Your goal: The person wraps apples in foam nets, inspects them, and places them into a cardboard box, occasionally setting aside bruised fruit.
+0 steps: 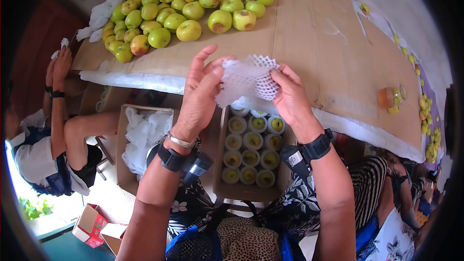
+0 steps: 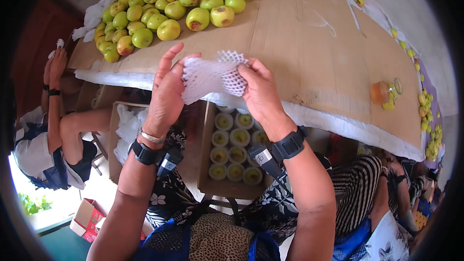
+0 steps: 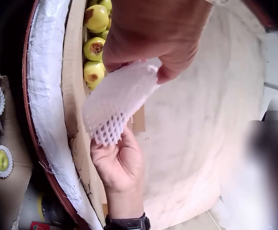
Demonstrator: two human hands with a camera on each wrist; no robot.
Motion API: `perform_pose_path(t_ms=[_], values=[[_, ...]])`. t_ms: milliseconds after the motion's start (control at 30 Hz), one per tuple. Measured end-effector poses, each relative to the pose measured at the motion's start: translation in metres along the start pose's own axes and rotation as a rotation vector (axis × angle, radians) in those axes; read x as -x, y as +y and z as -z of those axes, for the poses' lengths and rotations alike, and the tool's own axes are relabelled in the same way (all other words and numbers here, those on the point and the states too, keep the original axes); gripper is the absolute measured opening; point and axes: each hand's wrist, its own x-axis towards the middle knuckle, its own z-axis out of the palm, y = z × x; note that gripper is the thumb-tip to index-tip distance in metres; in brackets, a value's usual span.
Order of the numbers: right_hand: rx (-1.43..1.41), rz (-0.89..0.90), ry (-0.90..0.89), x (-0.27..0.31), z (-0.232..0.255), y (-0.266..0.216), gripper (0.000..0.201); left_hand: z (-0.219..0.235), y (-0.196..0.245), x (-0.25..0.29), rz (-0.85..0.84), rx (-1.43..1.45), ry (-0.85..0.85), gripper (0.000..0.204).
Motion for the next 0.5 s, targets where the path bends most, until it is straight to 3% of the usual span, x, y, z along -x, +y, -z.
perform_pose_path(t_ms=[133,167,300,333,433,467,500], values=[[-0.172,0.001,0.016,-0.005,0.003,-0.007,0.015,0.013,-0.007,-0.006,0.032,0.026,0.122,0.048],[-0.152,-0.003,0.02,-0.005,0.002,-0.009,0.016,0.016,-0.011,-0.007,0.084,-0.06,0.076,0.056],[-0.065,-0.088,0.017,-0.002,-0.001,-0.008,0.019,-0.014,-0.013,0.009,0.007,-0.226,-0.232,0.072],[-0.045,-0.153,-0.004,-0.001,-0.001,-0.005,0.018,-0.011,-0.015,0.005,0.053,-0.118,-0.295,0.068],[0.015,-0.286,-0.074,0.009,-0.004,0.007,0.02,-0.009,-0.021,0.005,0.132,-0.092,-0.209,0.055],[0.113,-0.285,-0.084,0.012,-0.007,0.008,0.02,-0.015,-0.022,0.008,-0.003,-0.144,-0.102,0.037],[0.209,-0.282,-0.093,0.012,-0.01,0.008,0.02,-0.015,-0.019,0.007,-0.012,-0.159,-0.076,0.034]])
